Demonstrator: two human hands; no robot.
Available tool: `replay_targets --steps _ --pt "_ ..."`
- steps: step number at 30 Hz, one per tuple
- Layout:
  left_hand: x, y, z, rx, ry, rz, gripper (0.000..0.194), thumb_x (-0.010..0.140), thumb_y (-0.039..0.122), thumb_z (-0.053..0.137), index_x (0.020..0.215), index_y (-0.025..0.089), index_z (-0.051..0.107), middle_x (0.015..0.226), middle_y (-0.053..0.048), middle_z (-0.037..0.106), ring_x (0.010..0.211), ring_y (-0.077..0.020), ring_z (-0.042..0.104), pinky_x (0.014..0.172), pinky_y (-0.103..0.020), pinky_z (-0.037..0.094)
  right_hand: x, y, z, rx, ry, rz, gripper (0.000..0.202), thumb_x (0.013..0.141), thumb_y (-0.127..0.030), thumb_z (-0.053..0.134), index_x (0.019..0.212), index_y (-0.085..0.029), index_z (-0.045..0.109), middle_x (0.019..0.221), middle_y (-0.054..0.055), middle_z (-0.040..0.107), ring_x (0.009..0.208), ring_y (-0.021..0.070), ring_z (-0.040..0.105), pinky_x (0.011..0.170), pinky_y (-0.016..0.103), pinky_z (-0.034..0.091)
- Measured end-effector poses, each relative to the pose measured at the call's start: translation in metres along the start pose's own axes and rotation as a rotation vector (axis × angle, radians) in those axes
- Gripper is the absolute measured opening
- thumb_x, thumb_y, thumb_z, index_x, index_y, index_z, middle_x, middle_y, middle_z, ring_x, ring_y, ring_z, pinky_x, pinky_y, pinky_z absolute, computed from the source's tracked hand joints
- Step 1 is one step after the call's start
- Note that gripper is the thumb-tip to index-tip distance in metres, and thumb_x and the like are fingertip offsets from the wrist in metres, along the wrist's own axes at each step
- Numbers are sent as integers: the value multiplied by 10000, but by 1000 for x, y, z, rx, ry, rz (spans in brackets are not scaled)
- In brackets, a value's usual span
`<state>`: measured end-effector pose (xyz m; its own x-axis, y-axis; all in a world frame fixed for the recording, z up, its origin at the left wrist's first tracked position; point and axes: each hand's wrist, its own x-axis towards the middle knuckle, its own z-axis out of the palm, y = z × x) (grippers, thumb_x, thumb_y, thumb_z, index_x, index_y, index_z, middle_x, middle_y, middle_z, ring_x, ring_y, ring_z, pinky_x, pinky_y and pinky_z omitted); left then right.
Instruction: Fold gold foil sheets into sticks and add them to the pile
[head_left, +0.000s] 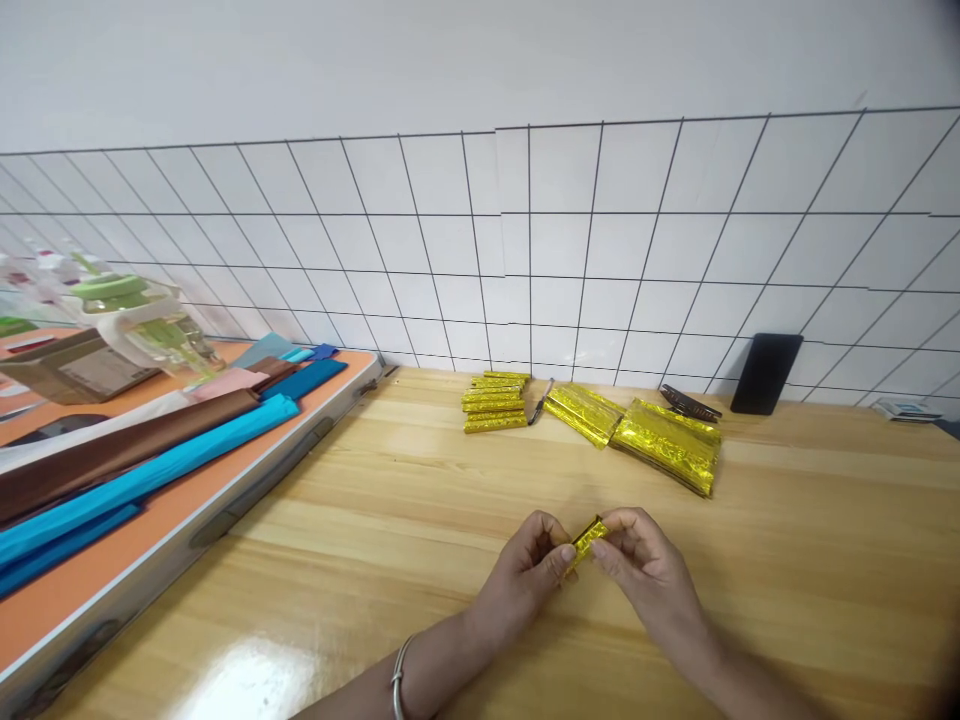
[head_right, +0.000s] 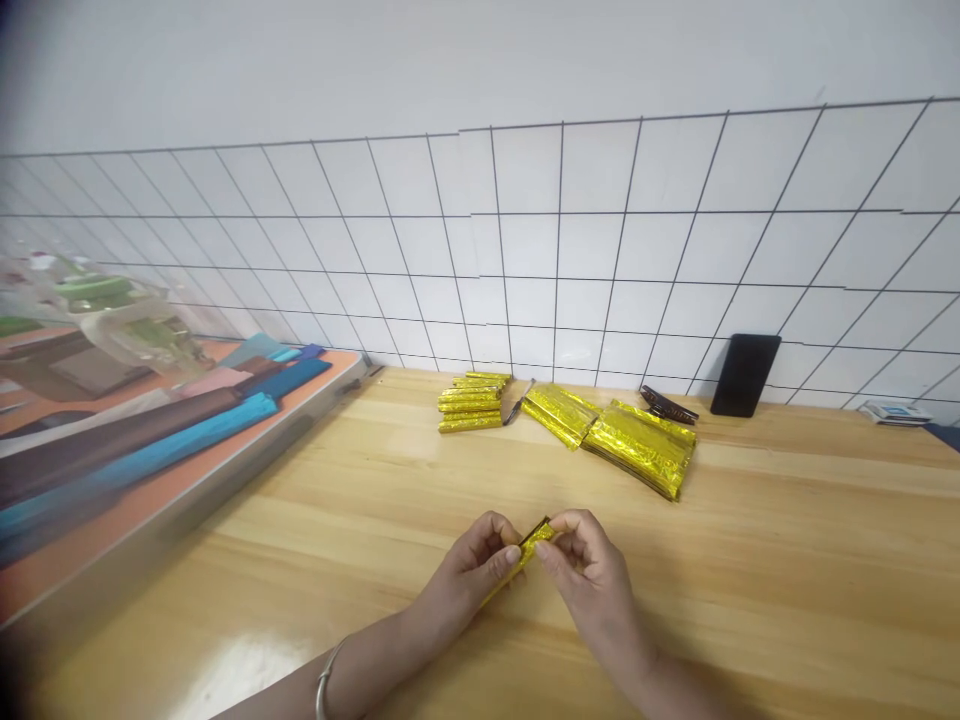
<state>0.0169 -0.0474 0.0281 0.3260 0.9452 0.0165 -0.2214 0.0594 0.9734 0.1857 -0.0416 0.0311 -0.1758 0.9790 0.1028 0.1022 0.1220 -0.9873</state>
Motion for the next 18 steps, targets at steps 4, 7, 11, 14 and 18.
replay_targets --steps 4,7,11,14,18 --pt "0 -1 -1 13 14 20 302 815 434 583 787 158 463 659 32 442 615 -93 367 577 -214 289 1 -1 -2 -55 12 -42 177 831 -372 560 886 -204 562 767 4 540 674 133 503 600 240 434" --pt "0 0 -2 27 31 33 287 823 418 577 788 155 467 662 33 428 625 -94 361 586 -215 291 2 -3 -3 -92 17 -91 152 829 -354 566 848 -203 572 788 12 534 709 141 498 628 244 426" --pt "-1 3 -3 55 39 16 291 834 429 554 779 155 472 670 29 419 633 -98 359 587 -214 292 2 -5 -2 -104 10 -73 170 832 -372 555 843 -204 572 769 11 520 694 145 483 613 241 414" --pt "-1 3 -3 67 45 13 308 823 447 561 770 157 473 672 28 414 635 -100 358 589 -213 293 1 -5 -3 -94 -10 -20 205 836 -408 536 845 -205 569 719 -7 489 651 136 451 583 232 396" --pt "0 -1 -4 77 51 23 309 820 446 562 767 156 468 665 32 406 628 -99 351 581 -217 283 0 -5 -4 -95 0 34 242 832 -438 530 783 -203 565 649 -31 426 601 124 399 546 227 355"
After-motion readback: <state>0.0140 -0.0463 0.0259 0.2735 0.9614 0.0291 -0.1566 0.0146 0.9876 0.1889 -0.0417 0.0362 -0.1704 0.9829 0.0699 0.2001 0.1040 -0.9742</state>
